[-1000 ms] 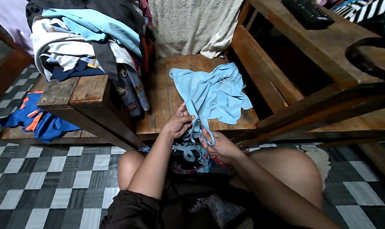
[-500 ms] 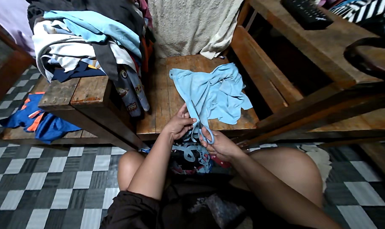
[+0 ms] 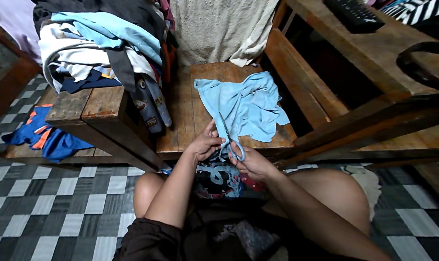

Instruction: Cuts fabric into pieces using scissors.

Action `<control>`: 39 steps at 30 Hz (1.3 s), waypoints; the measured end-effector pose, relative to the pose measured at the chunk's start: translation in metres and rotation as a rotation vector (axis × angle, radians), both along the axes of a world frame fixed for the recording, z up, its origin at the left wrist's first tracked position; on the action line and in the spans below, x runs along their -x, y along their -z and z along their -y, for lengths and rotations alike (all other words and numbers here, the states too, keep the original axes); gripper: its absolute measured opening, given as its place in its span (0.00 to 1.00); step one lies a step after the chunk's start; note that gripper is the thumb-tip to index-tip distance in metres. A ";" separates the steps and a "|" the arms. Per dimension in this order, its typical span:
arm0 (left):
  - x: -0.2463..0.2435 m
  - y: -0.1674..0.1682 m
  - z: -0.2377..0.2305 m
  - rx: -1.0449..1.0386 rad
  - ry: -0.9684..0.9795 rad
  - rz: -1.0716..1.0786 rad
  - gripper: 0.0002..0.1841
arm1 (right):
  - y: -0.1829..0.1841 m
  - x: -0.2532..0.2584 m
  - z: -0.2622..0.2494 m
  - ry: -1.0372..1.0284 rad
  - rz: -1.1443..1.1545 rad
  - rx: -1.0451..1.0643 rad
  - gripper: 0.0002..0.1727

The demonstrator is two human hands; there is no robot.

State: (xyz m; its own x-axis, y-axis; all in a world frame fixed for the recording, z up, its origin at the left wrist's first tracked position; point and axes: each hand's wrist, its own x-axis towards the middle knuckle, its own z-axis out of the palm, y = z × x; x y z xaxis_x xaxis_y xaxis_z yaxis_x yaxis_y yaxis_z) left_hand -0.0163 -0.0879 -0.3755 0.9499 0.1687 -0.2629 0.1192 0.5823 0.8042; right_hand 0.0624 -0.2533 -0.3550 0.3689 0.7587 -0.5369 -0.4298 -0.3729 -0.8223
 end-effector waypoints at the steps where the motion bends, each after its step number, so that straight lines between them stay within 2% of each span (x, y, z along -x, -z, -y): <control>1: 0.000 0.001 0.000 0.001 0.003 0.001 0.49 | 0.001 0.000 0.000 -0.001 0.008 0.004 0.21; 5: -0.001 0.002 -0.001 -0.070 0.010 -0.028 0.47 | 0.002 -0.003 0.002 -0.022 0.037 0.022 0.20; 6: -0.003 0.001 -0.001 -0.106 -0.013 -0.038 0.43 | 0.001 -0.004 0.004 -0.035 0.050 0.029 0.20; 9: -0.008 -0.002 -0.001 -0.142 -0.169 -0.053 0.19 | 0.000 -0.005 0.008 -0.065 0.079 0.049 0.20; 11: -0.015 -0.001 -0.003 -0.151 -0.301 -0.076 0.14 | 0.002 -0.005 0.009 -0.075 0.085 0.056 0.20; 14: -0.026 0.008 -0.006 -0.136 -0.401 -0.085 0.14 | 0.004 -0.005 0.012 -0.080 0.089 0.047 0.20; 24: -0.036 0.010 -0.001 0.089 -0.328 -0.044 0.19 | 0.008 -0.010 0.010 -0.043 0.031 -0.023 0.20; 39: -0.030 0.014 -0.007 0.079 -0.332 -0.026 0.26 | 0.010 -0.008 -0.001 -0.035 0.026 0.004 0.20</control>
State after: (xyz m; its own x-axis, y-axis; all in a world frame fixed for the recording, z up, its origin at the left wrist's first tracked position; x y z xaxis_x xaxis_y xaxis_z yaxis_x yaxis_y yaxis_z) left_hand 0.0140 -0.0810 -0.3890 0.8396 0.4454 -0.3108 -0.0675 0.6534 0.7540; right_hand 0.0701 -0.2521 -0.3649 0.3560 0.7695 -0.5303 -0.3947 -0.3905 -0.8317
